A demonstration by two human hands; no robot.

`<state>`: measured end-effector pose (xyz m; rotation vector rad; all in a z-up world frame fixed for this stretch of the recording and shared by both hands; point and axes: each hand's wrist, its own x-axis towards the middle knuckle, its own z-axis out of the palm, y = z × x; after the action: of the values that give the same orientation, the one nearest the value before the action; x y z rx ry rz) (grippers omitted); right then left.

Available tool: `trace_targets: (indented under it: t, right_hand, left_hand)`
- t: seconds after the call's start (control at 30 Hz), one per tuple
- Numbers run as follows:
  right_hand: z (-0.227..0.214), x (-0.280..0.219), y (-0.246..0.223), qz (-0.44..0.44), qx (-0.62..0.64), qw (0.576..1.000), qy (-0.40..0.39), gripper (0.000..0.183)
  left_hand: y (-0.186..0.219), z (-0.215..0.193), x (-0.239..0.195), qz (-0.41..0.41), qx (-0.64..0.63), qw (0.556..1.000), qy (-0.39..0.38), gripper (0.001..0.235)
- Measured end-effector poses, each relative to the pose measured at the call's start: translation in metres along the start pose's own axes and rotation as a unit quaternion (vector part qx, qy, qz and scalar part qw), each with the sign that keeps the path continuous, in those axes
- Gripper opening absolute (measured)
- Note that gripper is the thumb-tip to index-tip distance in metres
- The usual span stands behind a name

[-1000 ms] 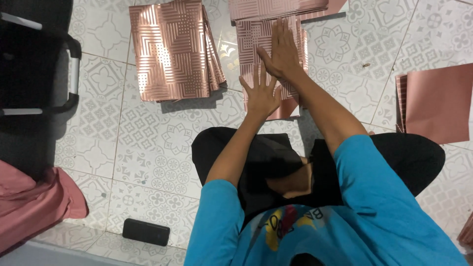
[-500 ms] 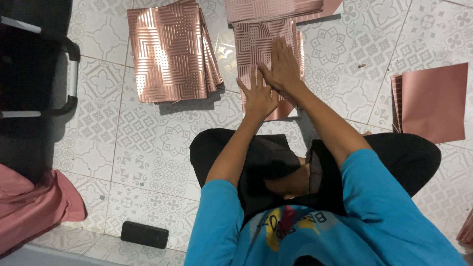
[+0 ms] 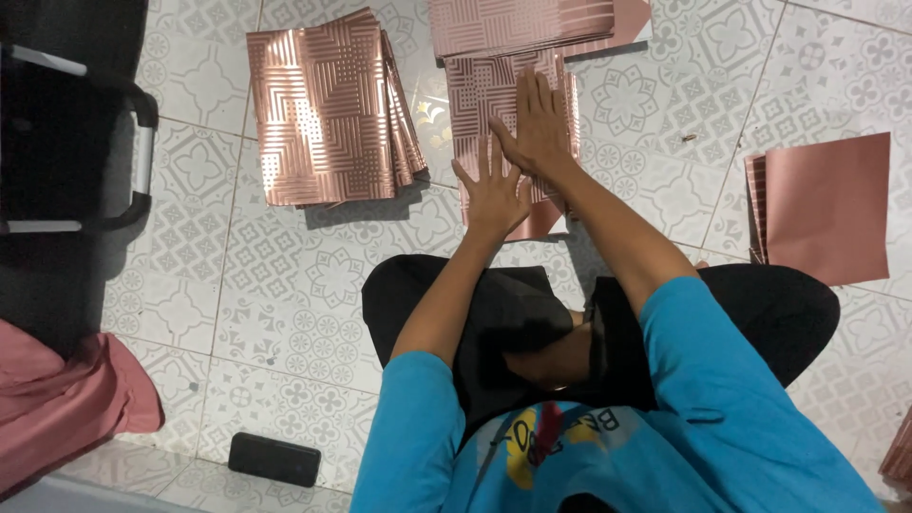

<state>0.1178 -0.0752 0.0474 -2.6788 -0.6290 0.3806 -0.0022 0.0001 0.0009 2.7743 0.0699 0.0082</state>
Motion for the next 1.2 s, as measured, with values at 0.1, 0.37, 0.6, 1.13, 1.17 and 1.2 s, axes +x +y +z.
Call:
trace_targets:
  t: [0.1,0.37,0.6,1.13,1.17,1.2]
  right_hand:
    - [-0.008,0.012,-0.006,0.03,0.0,0.999,-0.017,0.09]
    - [-0.003,0.026,0.026,-0.019,-0.102,0.993,-0.06,0.069]
    - [0.002,0.006,0.07,-0.186,-0.063,0.979,-0.044,0.07]
    - [0.017,-0.093,0.091,-0.295,-0.041,0.95,-0.09,0.113]
    - [0.019,-0.099,0.094,-0.31,-0.039,0.948,-0.065,0.109]
    - [0.02,-0.103,0.095,-0.327,-0.038,0.944,-0.039,0.105]
  left_hand:
    - [-0.002,0.007,0.001,0.001,0.034,0.999,0.013,0.053]
    - [0.0,0.003,0.002,-0.013,0.074,0.996,-0.056,0.063]
    - [-0.001,0.003,0.0,-0.008,0.128,0.99,-0.051,0.063]
    - [0.012,-0.043,0.012,-0.074,-0.018,0.977,-0.201,0.06]
    - [0.012,-0.041,0.011,-0.07,-0.017,0.978,-0.197,0.059]
    - [0.009,-0.04,0.011,-0.067,-0.015,0.979,-0.19,0.058]
